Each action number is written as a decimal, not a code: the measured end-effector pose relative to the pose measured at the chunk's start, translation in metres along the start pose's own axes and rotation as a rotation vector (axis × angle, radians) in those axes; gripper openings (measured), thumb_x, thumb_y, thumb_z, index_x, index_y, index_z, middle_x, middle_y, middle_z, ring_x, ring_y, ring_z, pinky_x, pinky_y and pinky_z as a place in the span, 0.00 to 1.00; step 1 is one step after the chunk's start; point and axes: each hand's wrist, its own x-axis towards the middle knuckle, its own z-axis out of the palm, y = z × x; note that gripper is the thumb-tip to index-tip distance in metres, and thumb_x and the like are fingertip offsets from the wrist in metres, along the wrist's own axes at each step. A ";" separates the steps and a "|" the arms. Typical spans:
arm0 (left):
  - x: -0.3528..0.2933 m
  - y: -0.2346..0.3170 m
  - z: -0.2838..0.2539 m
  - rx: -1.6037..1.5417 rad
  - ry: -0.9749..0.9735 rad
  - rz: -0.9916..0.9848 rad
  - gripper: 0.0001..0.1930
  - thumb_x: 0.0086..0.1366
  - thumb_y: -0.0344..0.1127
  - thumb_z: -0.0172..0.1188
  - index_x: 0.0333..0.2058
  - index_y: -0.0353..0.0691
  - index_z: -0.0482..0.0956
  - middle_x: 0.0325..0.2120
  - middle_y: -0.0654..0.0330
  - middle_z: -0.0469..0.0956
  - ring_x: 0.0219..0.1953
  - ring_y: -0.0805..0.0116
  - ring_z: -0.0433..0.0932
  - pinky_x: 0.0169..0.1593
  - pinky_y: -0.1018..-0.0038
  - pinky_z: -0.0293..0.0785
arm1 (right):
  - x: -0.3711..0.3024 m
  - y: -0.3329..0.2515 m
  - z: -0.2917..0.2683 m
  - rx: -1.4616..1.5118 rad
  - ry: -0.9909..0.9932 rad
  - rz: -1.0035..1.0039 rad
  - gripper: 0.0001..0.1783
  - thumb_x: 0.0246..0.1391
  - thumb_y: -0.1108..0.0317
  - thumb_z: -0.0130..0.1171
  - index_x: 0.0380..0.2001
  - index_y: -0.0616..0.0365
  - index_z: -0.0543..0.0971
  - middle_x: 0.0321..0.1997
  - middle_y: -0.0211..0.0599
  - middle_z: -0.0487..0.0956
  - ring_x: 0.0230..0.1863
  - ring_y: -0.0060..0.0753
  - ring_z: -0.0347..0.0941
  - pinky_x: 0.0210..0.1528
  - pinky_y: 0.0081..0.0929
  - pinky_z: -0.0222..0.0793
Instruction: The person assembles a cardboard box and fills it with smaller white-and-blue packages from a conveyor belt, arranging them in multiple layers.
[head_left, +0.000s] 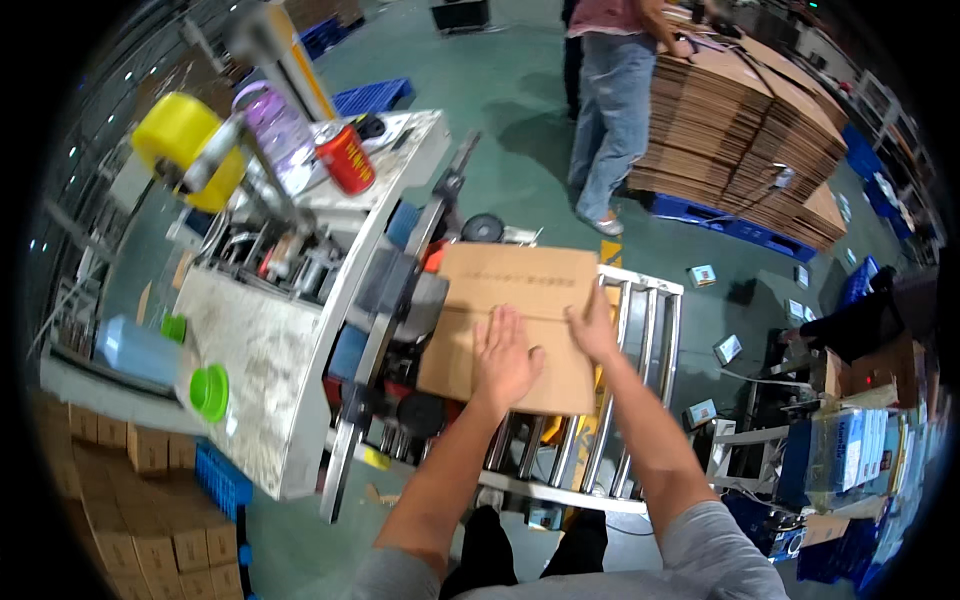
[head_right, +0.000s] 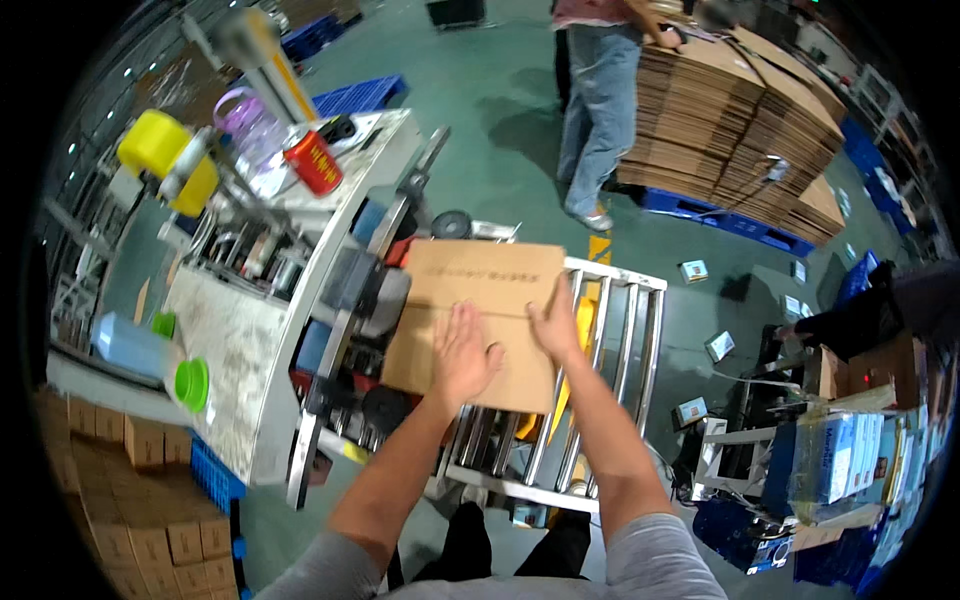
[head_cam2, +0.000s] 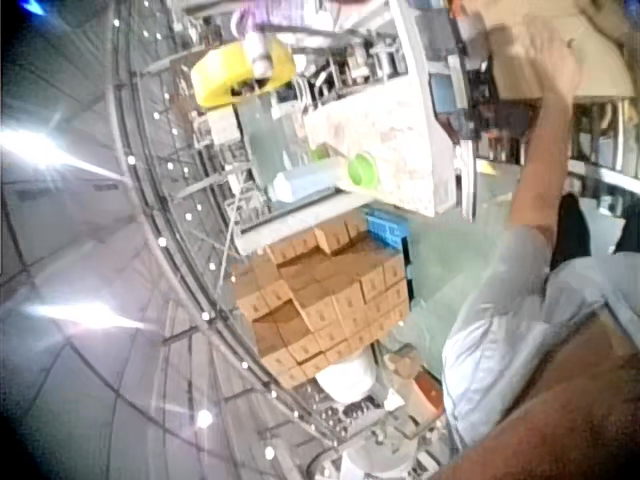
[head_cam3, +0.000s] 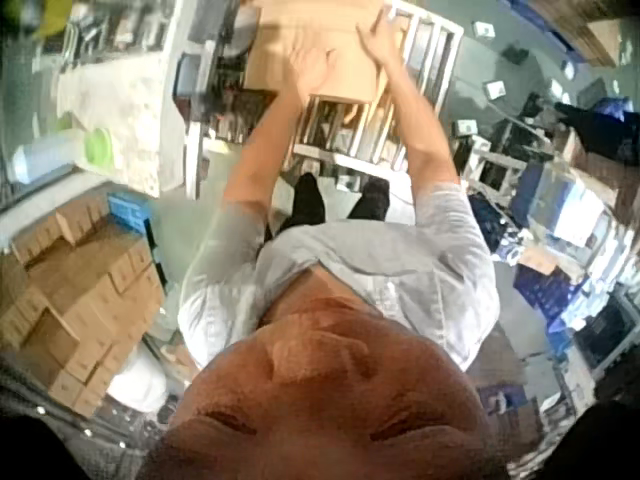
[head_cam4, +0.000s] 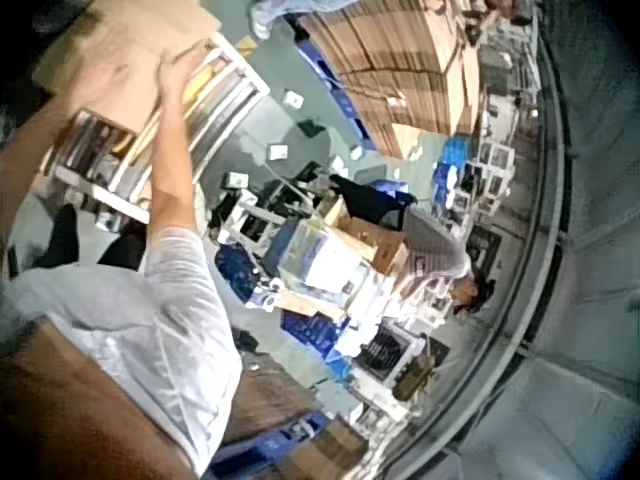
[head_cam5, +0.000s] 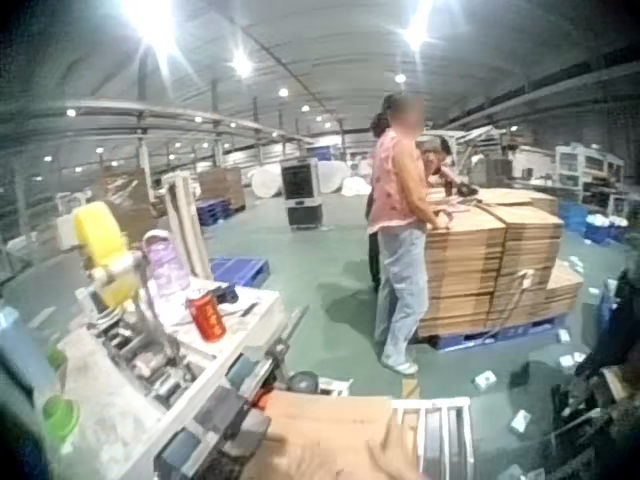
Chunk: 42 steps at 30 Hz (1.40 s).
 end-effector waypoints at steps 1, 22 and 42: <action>0.002 -0.001 -0.002 0.000 0.011 -0.037 0.33 0.59 0.46 0.46 0.57 0.29 0.53 0.59 0.47 0.50 0.63 0.54 0.44 0.63 0.59 0.35 | -0.002 -0.006 0.015 -0.016 0.047 -0.012 0.42 0.45 0.68 0.56 0.59 0.66 0.46 0.59 0.56 0.54 0.61 0.52 0.50 0.61 0.33 0.48; -0.199 -0.013 0.035 -0.726 -0.471 0.849 0.10 0.57 0.33 0.56 0.37 0.36 0.75 0.30 0.54 0.75 0.35 0.64 0.73 0.40 0.74 0.69 | -0.529 -0.083 -0.379 -0.799 0.460 0.868 0.08 0.41 0.69 0.52 0.27 0.59 0.75 0.33 0.45 0.74 0.36 0.47 0.70 0.39 0.42 0.66; -0.584 0.691 0.008 -1.109 -1.272 1.771 0.08 0.52 0.31 0.57 0.30 0.36 0.78 0.29 0.55 0.78 0.33 0.64 0.77 0.38 0.74 0.71 | -0.864 -0.522 -0.688 -1.851 0.730 2.338 0.13 0.50 0.61 0.50 0.31 0.59 0.77 0.31 0.43 0.77 0.36 0.46 0.73 0.38 0.38 0.69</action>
